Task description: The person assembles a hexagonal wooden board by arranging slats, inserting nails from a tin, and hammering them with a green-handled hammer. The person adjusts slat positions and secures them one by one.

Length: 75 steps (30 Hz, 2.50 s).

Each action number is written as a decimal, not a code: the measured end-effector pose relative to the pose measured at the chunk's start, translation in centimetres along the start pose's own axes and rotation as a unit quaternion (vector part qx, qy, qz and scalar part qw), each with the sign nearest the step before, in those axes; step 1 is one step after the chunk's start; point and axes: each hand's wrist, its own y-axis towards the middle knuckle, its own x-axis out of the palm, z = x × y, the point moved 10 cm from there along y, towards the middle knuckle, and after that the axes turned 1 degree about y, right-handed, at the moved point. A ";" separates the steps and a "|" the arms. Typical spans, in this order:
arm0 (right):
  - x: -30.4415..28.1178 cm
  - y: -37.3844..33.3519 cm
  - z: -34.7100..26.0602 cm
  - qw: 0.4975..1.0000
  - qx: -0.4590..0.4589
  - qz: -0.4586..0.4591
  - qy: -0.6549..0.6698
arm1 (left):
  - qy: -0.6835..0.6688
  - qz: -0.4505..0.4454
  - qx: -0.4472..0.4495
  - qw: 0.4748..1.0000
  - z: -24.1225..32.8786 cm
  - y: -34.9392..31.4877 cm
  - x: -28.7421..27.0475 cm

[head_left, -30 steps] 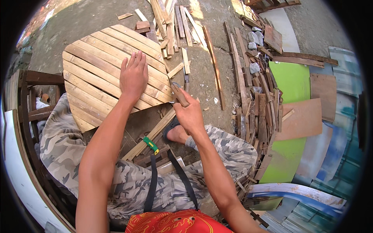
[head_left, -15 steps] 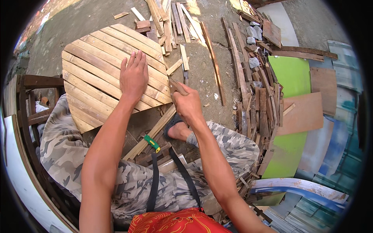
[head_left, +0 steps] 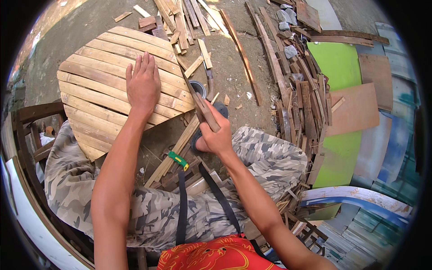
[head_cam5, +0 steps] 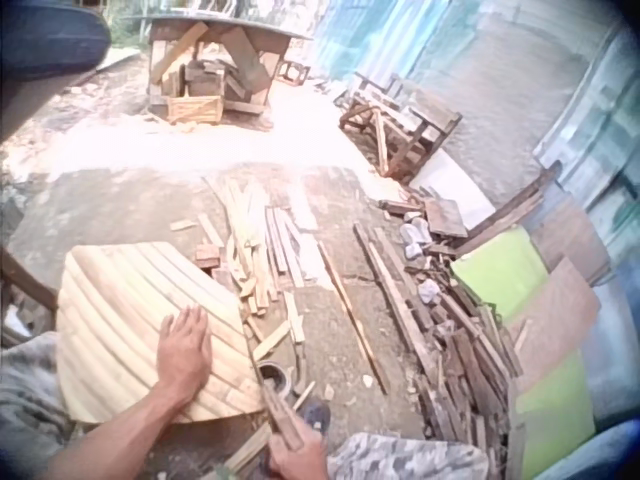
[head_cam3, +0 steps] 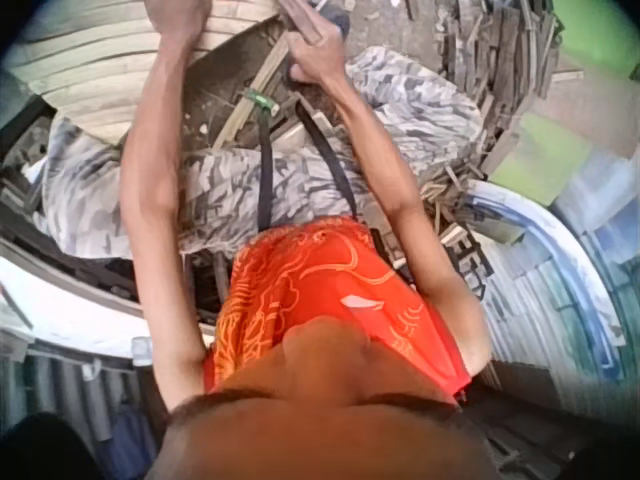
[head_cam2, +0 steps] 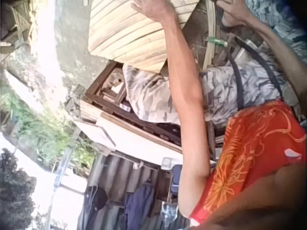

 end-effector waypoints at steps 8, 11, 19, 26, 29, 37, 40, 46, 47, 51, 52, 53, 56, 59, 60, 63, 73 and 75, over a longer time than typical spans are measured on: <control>-8.3 -16.8 -3.7 0.982 0.160 -0.059 -0.081 | -0.003 -0.016 0.006 1.000 -0.2 0.0 0.7; -10.1 -16.6 -8.5 0.989 0.125 -0.056 -0.054 | 0.013 -0.030 0.000 0.999 -0.3 -0.1 1.0; -0.4 -3.8 4.9 0.998 0.057 0.010 0.012 | 0.014 -0.041 0.019 0.999 -0.5 0.4 1.1; -11.8 -21.5 -4.1 0.988 0.135 -0.066 -0.043 | 0.005 -0.053 0.013 0.998 -0.8 0.7 2.0; -11.4 -16.4 -6.5 0.995 0.060 -0.029 -0.073 | 0.009 -0.031 0.036 0.999 -0.5 0.5 1.8; 0.3 -2.1 4.7 0.997 -0.005 0.027 0.067 | 0.030 -0.075 0.031 0.996 -0.7 1.1 2.1; -5.6 -13.5 1.4 0.998 0.053 -0.014 0.022 | 0.013 -0.071 0.013 0.997 -0.9 1.1 2.2; -10.5 -14.5 -6.1 0.992 0.124 -0.019 0.007 | 0.011 -0.056 0.021 0.998 -1.3 0.9 2.2; -9.2 -10.2 -5.7 0.996 0.090 -0.005 0.001 | 0.016 -0.058 0.023 0.998 -1.1 0.9 2.3; 0.7 4.4 1.7 0.993 0.114 -0.013 0.036 | 0.016 -0.058 0.030 0.998 -0.7 1.2 1.8; 2.4 4.6 2.5 0.993 0.110 -0.039 0.010 | 0.013 -0.063 0.029 0.998 -0.7 1.1 1.8; 1.9 3.0 3.1 0.992 0.124 -0.016 0.007 | 0.011 -0.065 0.026 0.997 -0.7 0.9 1.9; -3.6 -7.3 0.3 0.988 0.142 -0.056 0.027 | 0.007 -0.057 0.029 0.998 -0.7 0.9 2.0; -11.0 -18.5 -6.7 0.980 0.170 -0.107 -0.010 | -0.002 -0.027 0.054 0.998 -0.6 0.5 1.6; -11.6 -19.3 -7.8 0.976 0.177 -0.125 -0.008 | 0.004 -0.055 0.023 0.998 -1.2 0.4 2.2; -10.4 -11.7 -10.0 0.986 0.132 -0.095 -0.038 | -0.005 -0.031 0.040 0.999 -0.6 0.6 1.6; -4.8 -10.7 2.2 0.977 0.178 -0.107 0.038 | -0.008 -0.047 0.024 0.999 -1.6 1.5 1.7; -8.6 -18.3 2.2 0.965 0.237 -0.108 -0.019 | -0.005 -0.053 0.022 0.998 -1.6 1.3 2.2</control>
